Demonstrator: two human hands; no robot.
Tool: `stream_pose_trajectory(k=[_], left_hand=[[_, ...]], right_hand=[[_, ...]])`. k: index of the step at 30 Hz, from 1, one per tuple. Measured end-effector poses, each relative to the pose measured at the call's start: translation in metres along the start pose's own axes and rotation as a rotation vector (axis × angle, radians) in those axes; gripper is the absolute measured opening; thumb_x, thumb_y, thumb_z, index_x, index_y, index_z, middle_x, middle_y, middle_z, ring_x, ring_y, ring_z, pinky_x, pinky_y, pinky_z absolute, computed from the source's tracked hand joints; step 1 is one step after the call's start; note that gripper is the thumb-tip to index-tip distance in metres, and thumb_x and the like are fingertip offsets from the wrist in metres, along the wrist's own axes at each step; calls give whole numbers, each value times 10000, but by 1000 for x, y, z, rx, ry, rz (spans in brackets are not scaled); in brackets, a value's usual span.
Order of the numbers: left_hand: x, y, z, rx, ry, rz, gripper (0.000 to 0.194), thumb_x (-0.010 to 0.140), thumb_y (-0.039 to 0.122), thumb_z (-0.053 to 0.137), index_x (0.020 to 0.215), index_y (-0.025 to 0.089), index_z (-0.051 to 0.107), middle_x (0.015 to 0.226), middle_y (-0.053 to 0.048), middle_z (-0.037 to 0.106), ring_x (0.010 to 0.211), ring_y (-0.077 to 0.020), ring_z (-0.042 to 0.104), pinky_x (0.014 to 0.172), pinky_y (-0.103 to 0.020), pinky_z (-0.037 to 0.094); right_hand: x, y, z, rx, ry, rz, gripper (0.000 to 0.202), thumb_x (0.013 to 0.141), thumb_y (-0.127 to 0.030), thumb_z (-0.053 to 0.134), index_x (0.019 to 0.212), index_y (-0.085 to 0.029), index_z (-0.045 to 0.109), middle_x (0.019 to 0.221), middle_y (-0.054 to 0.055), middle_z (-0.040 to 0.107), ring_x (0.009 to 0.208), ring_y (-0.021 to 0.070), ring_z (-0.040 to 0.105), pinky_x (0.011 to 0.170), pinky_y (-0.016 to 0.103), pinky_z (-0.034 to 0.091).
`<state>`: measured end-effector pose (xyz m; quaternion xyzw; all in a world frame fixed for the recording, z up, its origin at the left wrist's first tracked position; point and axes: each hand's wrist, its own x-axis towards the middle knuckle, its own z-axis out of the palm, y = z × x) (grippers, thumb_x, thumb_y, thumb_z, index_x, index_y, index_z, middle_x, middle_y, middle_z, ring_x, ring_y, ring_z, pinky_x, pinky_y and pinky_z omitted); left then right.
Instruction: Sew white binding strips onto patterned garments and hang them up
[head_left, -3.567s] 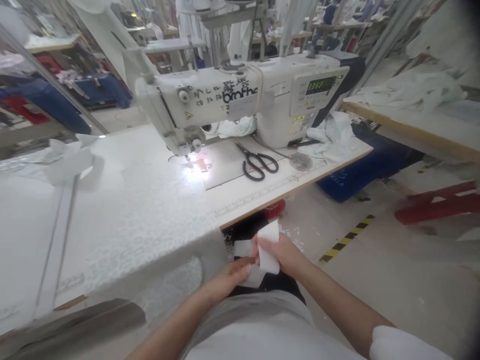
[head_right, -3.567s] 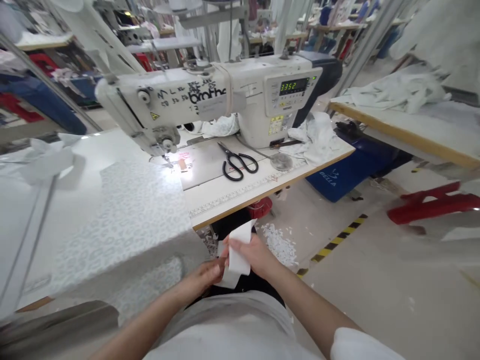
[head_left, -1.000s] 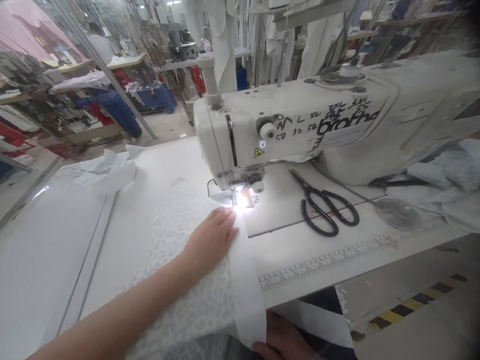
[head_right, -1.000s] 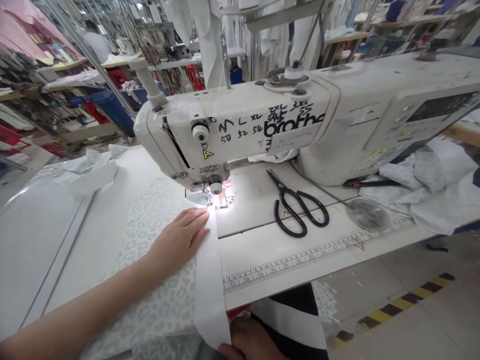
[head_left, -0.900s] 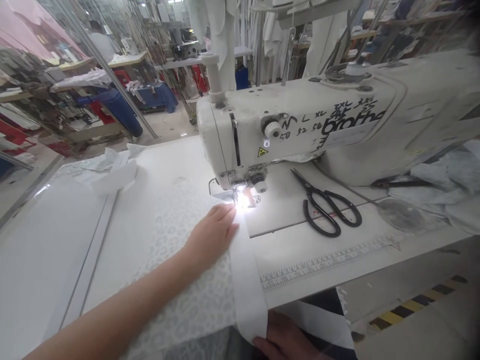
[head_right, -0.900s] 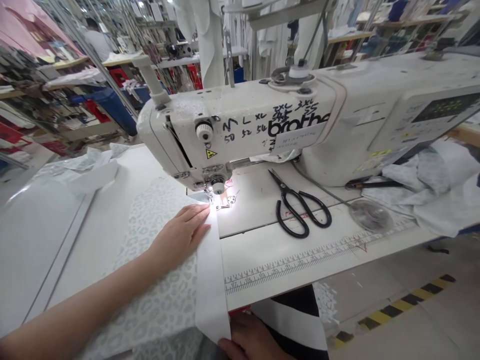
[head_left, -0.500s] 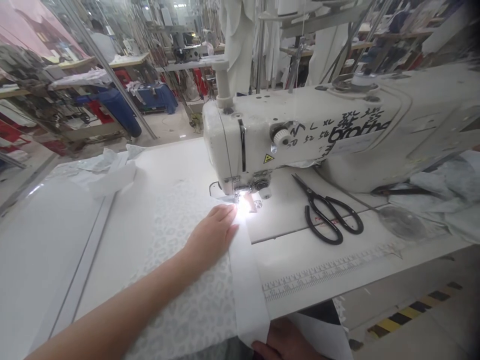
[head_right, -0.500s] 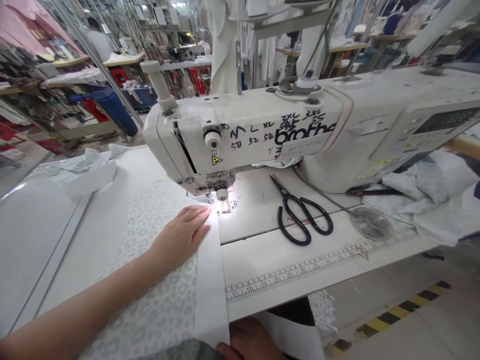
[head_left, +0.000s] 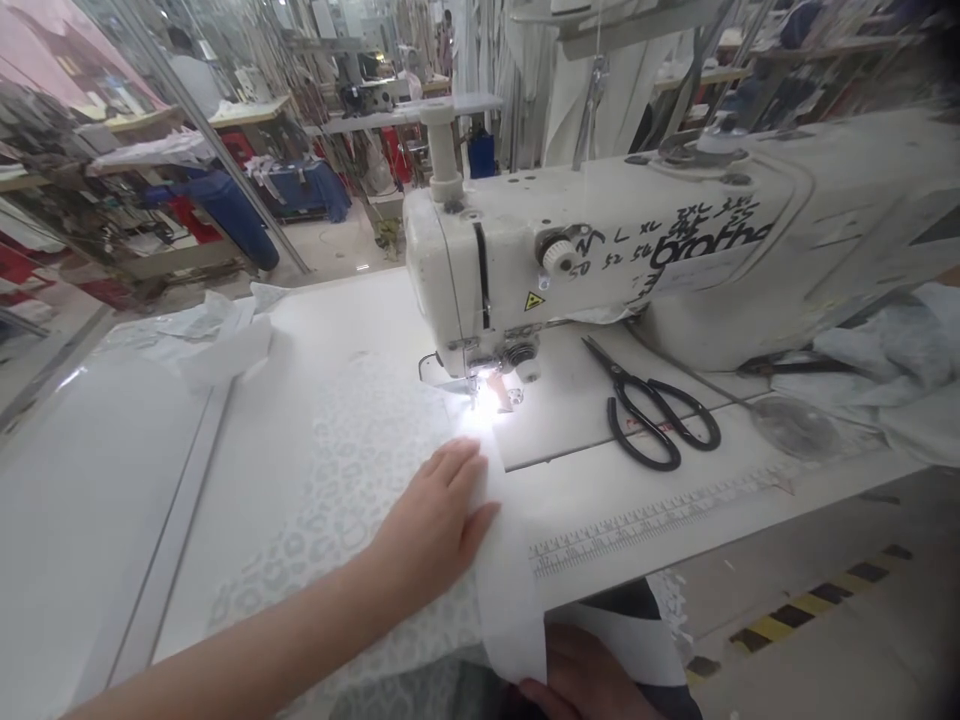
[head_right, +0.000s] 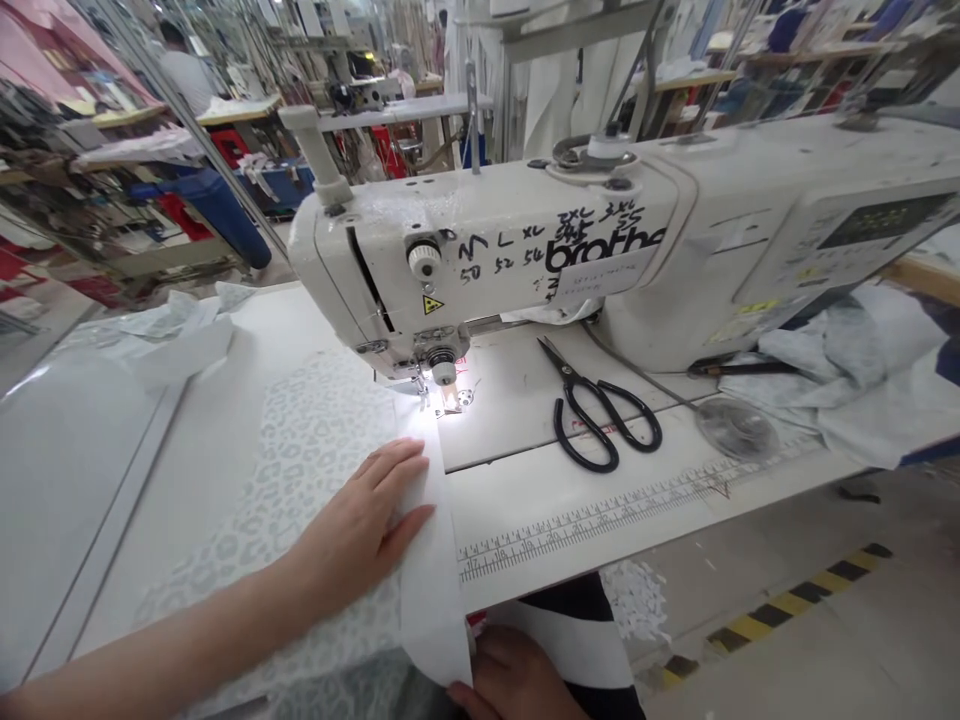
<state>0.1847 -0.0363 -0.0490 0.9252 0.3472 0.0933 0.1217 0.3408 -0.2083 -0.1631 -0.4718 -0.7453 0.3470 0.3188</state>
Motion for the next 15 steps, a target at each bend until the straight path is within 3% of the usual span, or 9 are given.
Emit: stream_pose_trajectory(k=[4, 12, 15], left_hand=[[-1, -4, 3, -17, 18, 25, 344, 897, 305, 416, 1206, 153, 420, 1320, -114, 447, 1264, -243, 356, 1054, -458, 356], [42, -41, -9, -5, 27, 32, 348, 872, 282, 439, 1193, 149, 456, 1315, -117, 466, 1258, -242, 378, 1045, -457, 350], [46, -42, -11, 1, 21, 48, 364, 872, 304, 436, 1197, 145, 469, 1308, -120, 471, 1254, -247, 386, 1048, -457, 343]], right_hand=[[-1, -4, -4, -29, 59, -27, 314, 959, -317, 359, 913, -186, 641, 767, 84, 648, 731, 201, 592, 671, 292, 504], [15, -21, -13, 114, 171, 26, 314, 944, -243, 375, 750, -170, 612, 737, 65, 603, 693, 179, 561, 611, 278, 449], [14, -25, -13, 208, 215, 66, 295, 936, -236, 403, 714, -176, 588, 725, 44, 574, 686, 162, 540, 614, 265, 432]])
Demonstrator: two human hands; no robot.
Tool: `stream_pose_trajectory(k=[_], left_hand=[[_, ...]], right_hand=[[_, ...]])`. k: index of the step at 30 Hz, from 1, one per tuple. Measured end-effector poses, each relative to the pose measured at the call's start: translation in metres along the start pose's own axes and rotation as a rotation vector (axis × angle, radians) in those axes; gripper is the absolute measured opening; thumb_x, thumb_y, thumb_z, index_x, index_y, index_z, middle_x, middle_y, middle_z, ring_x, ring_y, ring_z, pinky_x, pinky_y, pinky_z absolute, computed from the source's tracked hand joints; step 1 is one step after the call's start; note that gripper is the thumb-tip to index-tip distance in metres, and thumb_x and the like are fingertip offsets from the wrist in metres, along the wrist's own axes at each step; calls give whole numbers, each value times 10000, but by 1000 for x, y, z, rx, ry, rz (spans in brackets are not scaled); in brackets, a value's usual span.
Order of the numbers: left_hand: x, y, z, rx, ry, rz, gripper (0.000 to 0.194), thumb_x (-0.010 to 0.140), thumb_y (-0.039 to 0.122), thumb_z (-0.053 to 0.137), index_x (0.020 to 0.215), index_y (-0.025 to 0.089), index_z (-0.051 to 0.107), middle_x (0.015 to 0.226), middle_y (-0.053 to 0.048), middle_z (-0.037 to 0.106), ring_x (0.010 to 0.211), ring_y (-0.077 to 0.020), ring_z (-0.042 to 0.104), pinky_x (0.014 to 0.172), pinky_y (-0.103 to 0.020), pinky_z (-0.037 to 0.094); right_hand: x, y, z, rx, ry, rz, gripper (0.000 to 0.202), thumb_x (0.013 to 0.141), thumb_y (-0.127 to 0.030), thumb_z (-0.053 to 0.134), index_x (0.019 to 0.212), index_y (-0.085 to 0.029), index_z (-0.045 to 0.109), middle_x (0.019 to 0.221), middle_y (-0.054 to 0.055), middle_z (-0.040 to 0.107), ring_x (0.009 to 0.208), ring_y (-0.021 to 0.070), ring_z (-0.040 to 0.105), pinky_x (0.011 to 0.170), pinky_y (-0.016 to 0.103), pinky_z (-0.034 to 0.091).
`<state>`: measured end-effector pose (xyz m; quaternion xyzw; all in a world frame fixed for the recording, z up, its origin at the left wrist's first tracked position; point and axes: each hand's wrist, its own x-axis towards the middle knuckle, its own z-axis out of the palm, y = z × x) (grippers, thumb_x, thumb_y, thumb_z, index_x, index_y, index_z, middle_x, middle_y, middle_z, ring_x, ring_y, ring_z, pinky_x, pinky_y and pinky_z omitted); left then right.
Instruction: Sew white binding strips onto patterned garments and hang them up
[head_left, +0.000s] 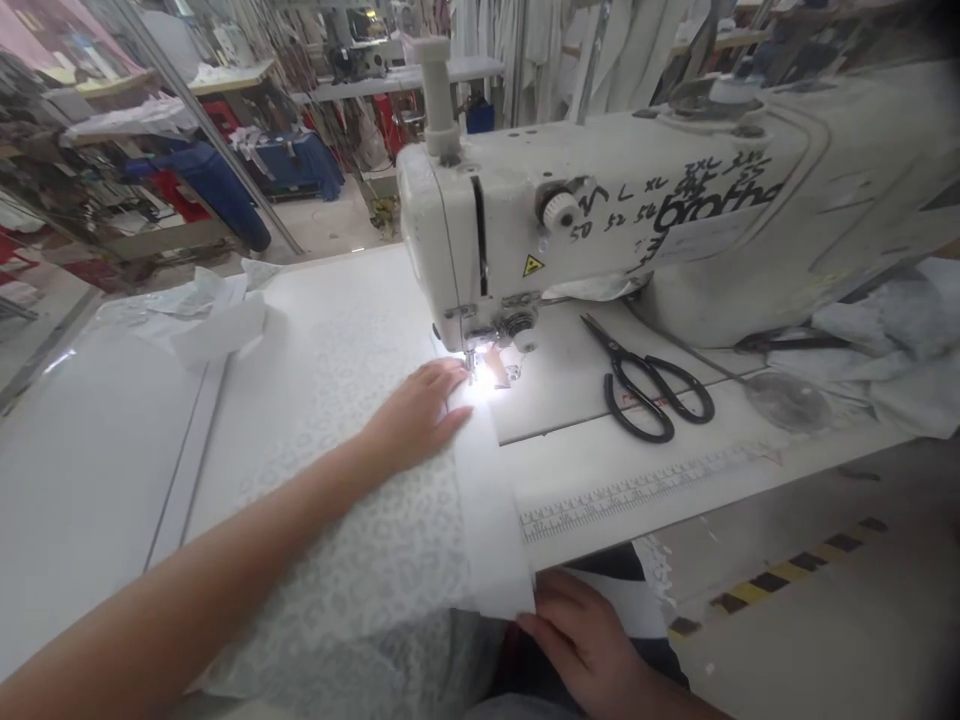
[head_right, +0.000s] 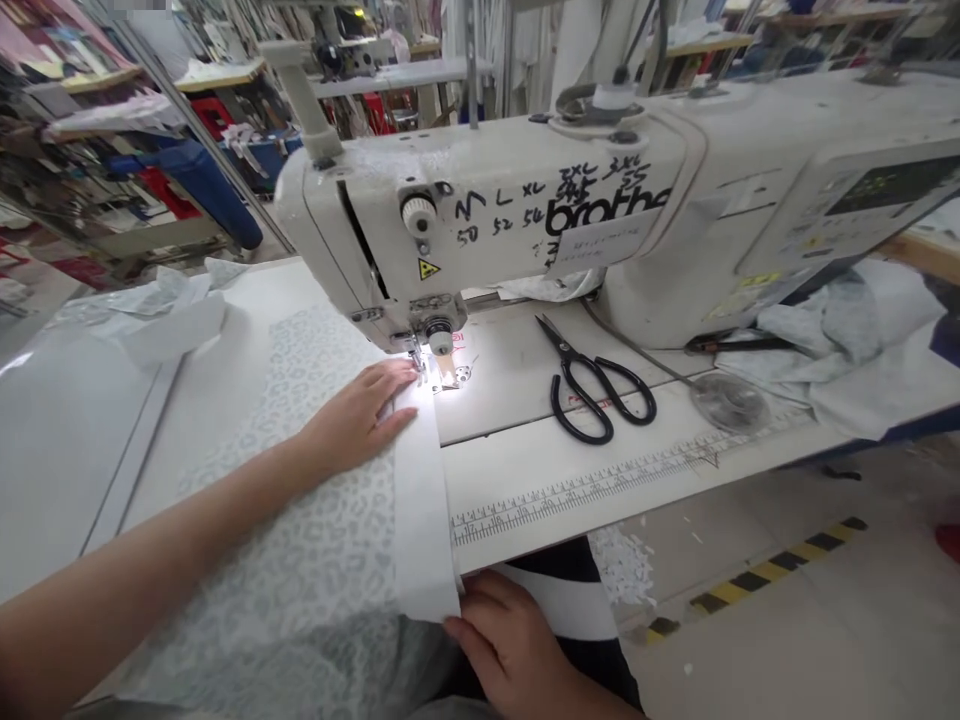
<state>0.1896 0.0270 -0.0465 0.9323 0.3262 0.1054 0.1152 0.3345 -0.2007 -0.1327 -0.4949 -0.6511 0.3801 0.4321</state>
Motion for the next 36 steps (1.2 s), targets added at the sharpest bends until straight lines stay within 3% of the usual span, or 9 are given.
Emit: stream_pose_trajectory(k=[8, 14, 29, 32, 34, 36], left_hand=[[-49, 43, 6, -74, 22, -140, 404, 901, 388, 401, 1255, 194, 421, 1364, -69, 431, 1318, -227, 300, 1068, -453, 326], [-51, 35, 15, -53, 62, -91, 421, 887, 381, 427, 1253, 175, 421, 1354, -86, 445, 1332, -246, 273, 1079, -471, 296], [-44, 29, 13, -6, 33, -54, 407, 888, 390, 414, 1233, 174, 434, 1346, -72, 452, 1328, -242, 282, 1073, -447, 305], [-45, 27, 14, 13, 20, -49, 433, 877, 403, 436, 1242, 171, 430, 1353, -73, 447, 1330, -247, 278, 1075, -449, 303], [-45, 26, 14, 24, 16, -29, 444, 874, 407, 446, 1249, 170, 428, 1357, -74, 445, 1330, -251, 278, 1075, -453, 303], [-46, 25, 13, 31, 14, -3, 435, 875, 409, 447, 1245, 179, 438, 1362, -68, 441, 1330, -253, 276, 1072, -459, 305]], right_hand=[[-2, -13, -7, 8, 60, 31, 269, 927, -227, 440, 709, -164, 584, 698, 32, 551, 672, 147, 523, 608, 254, 425], [-2, -19, -10, -69, 79, 8, 347, 942, -272, 418, 632, -168, 534, 645, 18, 515, 618, 134, 493, 563, 246, 417], [-3, -16, -5, -118, 131, -27, 292, 913, -238, 465, 628, -179, 493, 608, -3, 515, 572, 121, 488, 538, 234, 402], [-7, -14, -6, -166, 152, -83, 190, 912, -206, 467, 731, -183, 518, 644, -2, 553, 595, 124, 519, 584, 239, 444], [-8, -14, -11, -185, 101, -160, 115, 917, -159, 430, 923, -175, 544, 752, 28, 608, 683, 138, 560, 656, 254, 485], [-5, -16, -19, -216, 0, -270, 243, 909, -98, 381, 1112, -153, 503, 872, 69, 634, 786, 153, 580, 729, 276, 506]])
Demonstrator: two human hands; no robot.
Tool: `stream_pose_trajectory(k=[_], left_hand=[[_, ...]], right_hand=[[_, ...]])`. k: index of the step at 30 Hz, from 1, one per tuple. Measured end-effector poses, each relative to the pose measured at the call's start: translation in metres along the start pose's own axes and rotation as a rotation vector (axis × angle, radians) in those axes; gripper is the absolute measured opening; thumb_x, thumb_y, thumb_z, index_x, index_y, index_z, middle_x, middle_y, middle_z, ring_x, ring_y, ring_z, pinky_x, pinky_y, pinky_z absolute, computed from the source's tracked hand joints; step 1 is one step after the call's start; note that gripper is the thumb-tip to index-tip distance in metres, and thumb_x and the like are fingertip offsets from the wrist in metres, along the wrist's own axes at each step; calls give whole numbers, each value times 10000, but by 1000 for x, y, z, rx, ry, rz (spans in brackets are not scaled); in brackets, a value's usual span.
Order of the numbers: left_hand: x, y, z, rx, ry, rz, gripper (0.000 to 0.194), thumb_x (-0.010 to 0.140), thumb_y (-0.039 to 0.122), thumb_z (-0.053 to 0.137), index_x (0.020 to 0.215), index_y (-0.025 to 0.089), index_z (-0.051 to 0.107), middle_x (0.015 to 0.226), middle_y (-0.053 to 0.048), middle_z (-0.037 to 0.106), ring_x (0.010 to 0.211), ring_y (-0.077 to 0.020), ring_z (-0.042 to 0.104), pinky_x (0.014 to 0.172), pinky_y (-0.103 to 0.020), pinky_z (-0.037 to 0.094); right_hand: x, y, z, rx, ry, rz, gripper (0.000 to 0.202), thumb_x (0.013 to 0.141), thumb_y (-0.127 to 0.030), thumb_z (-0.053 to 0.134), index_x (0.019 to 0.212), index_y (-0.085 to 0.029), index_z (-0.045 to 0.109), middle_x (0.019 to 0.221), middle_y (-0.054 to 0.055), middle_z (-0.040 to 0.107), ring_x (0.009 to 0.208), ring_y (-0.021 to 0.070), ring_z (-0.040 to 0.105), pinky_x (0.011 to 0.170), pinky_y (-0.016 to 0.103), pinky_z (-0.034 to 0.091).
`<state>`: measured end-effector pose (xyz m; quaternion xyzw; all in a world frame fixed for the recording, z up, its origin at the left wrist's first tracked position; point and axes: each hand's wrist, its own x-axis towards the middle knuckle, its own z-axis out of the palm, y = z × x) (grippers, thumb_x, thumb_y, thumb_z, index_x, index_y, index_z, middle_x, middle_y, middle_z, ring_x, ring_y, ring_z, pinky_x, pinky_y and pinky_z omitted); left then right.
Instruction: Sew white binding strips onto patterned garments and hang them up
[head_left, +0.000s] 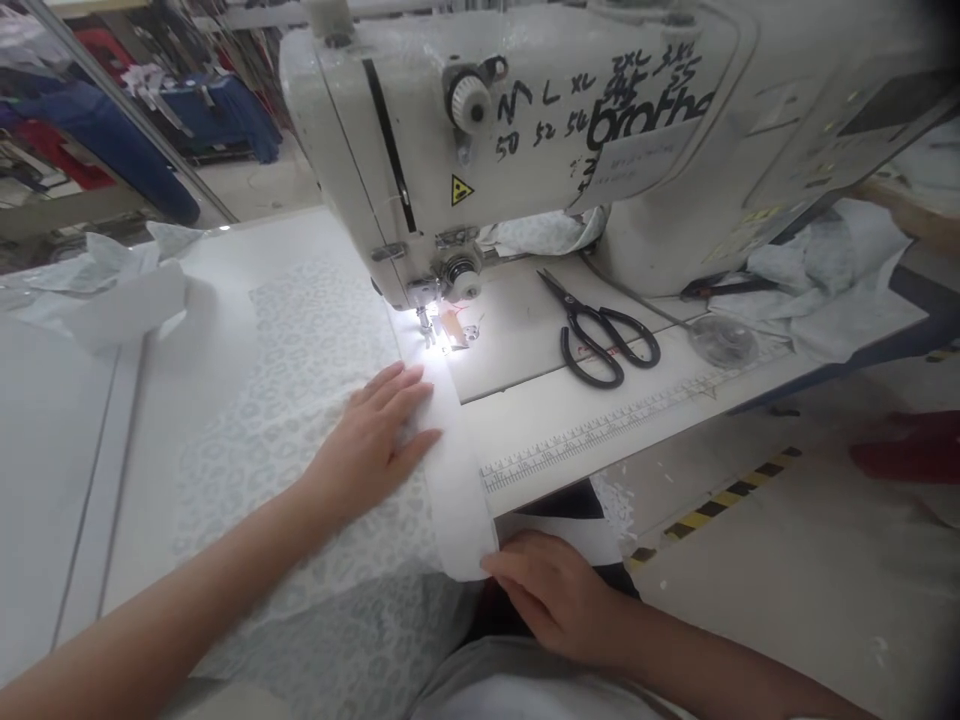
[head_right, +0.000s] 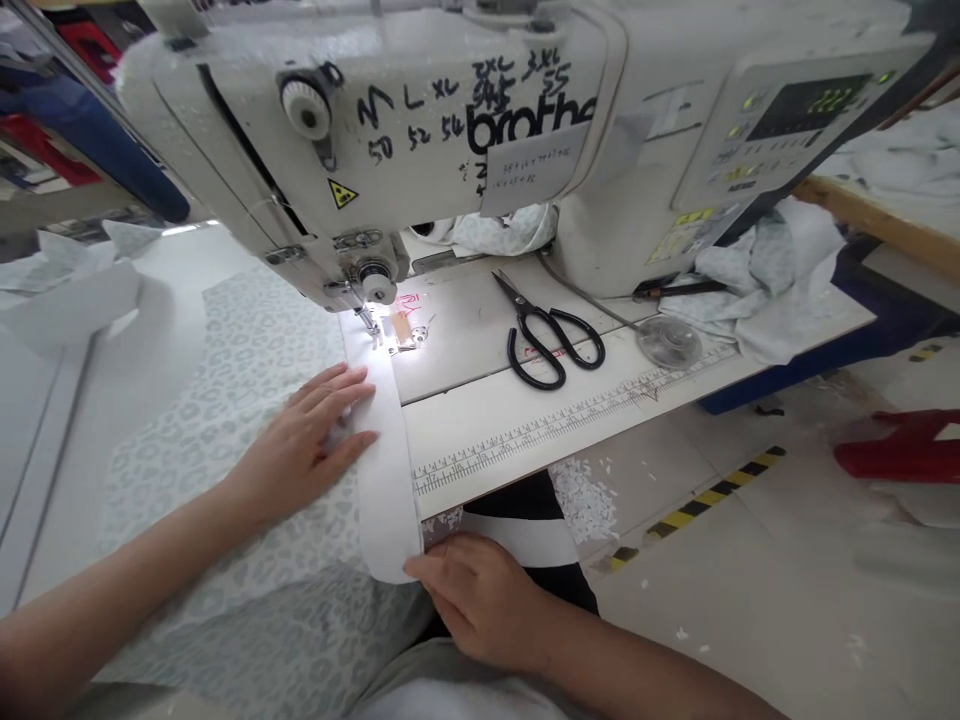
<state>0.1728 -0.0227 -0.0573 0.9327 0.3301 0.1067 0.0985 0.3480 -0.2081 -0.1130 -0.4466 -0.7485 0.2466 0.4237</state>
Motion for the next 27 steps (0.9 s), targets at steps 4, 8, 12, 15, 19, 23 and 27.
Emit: stream_pose_trajectory(k=[4, 8, 12, 15, 19, 23, 27], left_hand=[[-4, 7, -2, 25, -32, 13, 390, 899, 398, 410, 1221, 188, 476, 1373, -60, 432, 1321, -253, 291, 1059, -465, 326], [-14, 21, -2, 14, -54, -68, 389, 913, 356, 389, 1248, 172, 460, 1378, -73, 425, 1306, -244, 321, 1052, -455, 342], [-20, 23, -2, -4, -54, -61, 425, 894, 381, 425, 1263, 170, 438, 1388, -84, 412, 1311, -254, 311, 1050, -468, 333], [-15, 15, -2, 4, -56, -64, 422, 892, 387, 424, 1249, 164, 444, 1391, -88, 407, 1312, -257, 308, 1053, -471, 323], [4, -3, -5, 17, -43, -56, 414, 890, 386, 423, 1237, 161, 445, 1387, -94, 409, 1311, -259, 306, 1050, -469, 316], [25, -22, -8, 13, -24, -25, 396, 882, 358, 439, 1229, 168, 436, 1371, -95, 419, 1301, -246, 319, 1049, -457, 310], [43, -39, -11, -9, 4, 6, 355, 869, 333, 460, 1187, 174, 451, 1322, -90, 458, 1266, -230, 362, 1036, -430, 326]], right_hand=[[14, 2, -16, -100, -33, -217, 297, 900, -42, 368, 1158, -113, 496, 860, 83, 659, 772, 153, 594, 734, 279, 520], [25, -4, -25, -153, -51, -260, 171, 906, -83, 450, 1003, -134, 582, 781, 55, 650, 732, 154, 578, 702, 291, 511], [36, -13, -29, -87, -40, -205, 170, 909, -90, 437, 917, -151, 596, 820, 58, 647, 893, 178, 566, 807, 326, 492], [51, -14, -31, -41, -58, -165, 217, 869, -16, 414, 881, -148, 586, 818, 56, 646, 845, 162, 564, 771, 301, 493], [76, -3, -32, -71, -59, -131, 206, 847, -22, 437, 804, -158, 587, 800, 51, 632, 758, 166, 543, 686, 300, 473], [99, 11, -35, -114, -84, -150, 216, 842, -21, 434, 778, -149, 595, 776, 62, 627, 731, 176, 538, 652, 302, 460], [120, 22, -39, -159, -110, -159, 217, 842, -26, 436, 766, -133, 609, 741, 64, 620, 702, 180, 539, 634, 303, 448]])
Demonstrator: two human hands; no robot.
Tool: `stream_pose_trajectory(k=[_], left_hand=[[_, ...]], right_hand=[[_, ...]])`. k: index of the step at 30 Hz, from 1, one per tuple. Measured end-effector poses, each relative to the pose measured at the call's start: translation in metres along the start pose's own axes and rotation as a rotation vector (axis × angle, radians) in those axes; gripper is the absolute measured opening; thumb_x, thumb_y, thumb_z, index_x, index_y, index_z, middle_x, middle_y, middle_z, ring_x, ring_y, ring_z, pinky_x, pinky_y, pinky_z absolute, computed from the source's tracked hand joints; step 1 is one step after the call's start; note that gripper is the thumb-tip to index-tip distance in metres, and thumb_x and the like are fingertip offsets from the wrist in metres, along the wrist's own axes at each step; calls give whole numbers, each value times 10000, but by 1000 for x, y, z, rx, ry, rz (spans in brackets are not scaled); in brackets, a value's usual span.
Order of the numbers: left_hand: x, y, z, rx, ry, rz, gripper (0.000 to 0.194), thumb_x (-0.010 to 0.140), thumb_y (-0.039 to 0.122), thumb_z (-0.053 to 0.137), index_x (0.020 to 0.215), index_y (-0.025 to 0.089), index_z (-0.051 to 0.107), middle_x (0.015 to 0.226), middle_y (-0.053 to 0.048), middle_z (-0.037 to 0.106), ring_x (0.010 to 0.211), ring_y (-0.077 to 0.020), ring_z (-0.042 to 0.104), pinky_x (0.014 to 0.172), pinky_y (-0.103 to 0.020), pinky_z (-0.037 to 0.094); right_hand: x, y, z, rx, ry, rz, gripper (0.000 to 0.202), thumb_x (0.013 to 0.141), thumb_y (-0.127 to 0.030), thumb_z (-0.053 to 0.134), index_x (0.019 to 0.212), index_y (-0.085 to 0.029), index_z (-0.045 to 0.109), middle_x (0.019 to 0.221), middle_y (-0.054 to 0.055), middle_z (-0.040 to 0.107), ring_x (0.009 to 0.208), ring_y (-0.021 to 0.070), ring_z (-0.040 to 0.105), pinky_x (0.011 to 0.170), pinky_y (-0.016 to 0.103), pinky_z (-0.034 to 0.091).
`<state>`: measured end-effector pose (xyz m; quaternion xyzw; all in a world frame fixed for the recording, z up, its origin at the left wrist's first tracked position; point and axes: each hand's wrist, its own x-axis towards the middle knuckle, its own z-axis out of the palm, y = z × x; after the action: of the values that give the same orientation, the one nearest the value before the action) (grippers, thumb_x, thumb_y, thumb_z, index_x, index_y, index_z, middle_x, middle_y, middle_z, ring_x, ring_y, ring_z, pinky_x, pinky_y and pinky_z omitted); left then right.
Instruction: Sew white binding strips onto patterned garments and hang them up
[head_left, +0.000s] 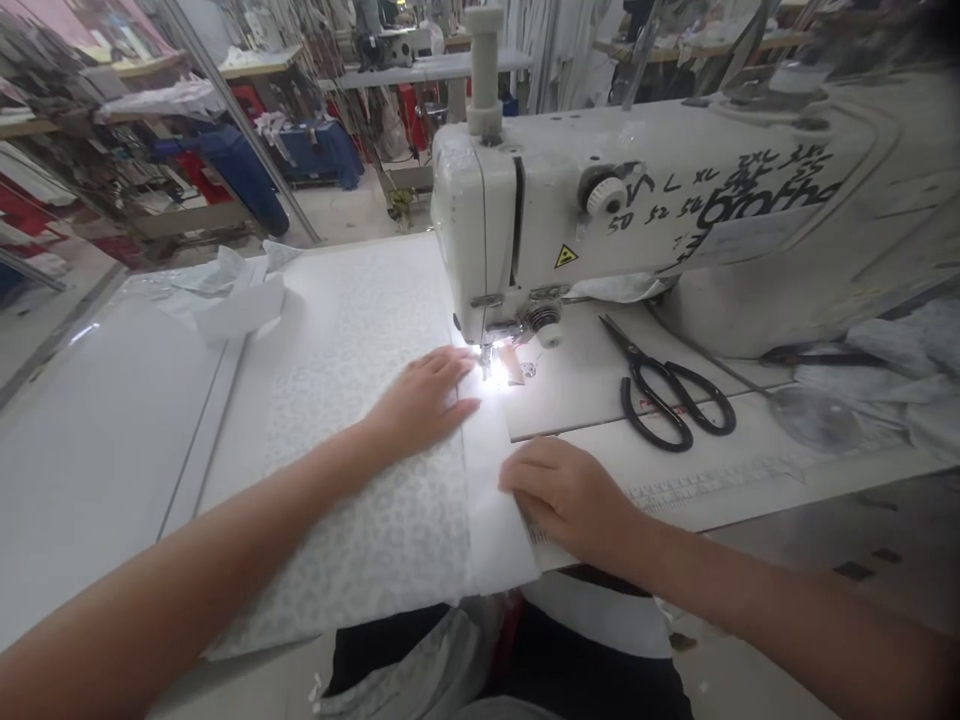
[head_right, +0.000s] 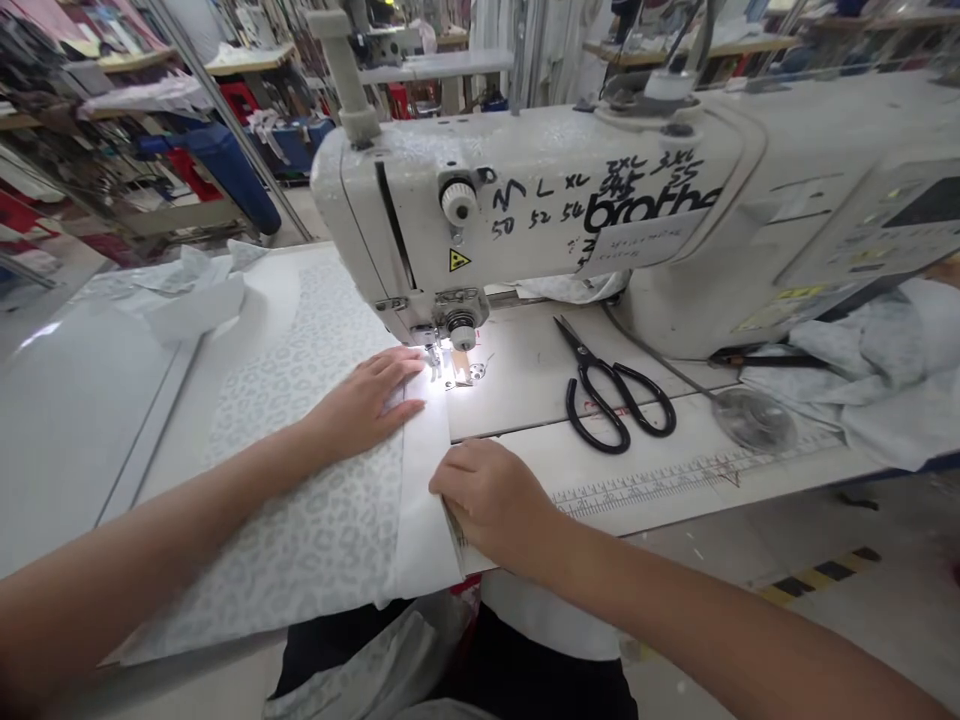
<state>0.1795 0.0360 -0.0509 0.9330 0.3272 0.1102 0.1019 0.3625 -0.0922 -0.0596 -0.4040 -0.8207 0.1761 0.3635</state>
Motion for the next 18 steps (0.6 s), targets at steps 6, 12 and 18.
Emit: stream_pose_trajectory(k=[6, 12, 18], left_hand=[[28, -28, -2, 22, 24, -41, 346, 862, 396, 458, 1090, 139, 508, 1136, -112, 545, 1103, -252, 490, 929, -413, 414], [34, -26, -10, 22, 129, -64, 375, 859, 356, 488, 1180, 162, 490, 1253, -118, 489, 1201, -267, 418, 998, -446, 359], [-72, 63, -5, 51, -273, 300, 758, 766, 530, 558, 1393, 216, 269, 1422, -73, 354, 1266, -303, 335, 992, -474, 357]], right_hand=[[32, 27, -1, -80, -26, 46, 209, 785, 7, 481, 740, -130, 633, 703, 41, 623, 682, 178, 552, 594, 289, 449], [15, 9, -6, -104, 35, 61, 288, 844, -25, 393, 1003, -118, 615, 1064, 123, 620, 1000, 222, 560, 848, 390, 487], [-91, -37, 8, 76, 37, 64, 307, 792, -31, 428, 1026, -164, 576, 871, 76, 632, 782, 185, 587, 698, 303, 508]])
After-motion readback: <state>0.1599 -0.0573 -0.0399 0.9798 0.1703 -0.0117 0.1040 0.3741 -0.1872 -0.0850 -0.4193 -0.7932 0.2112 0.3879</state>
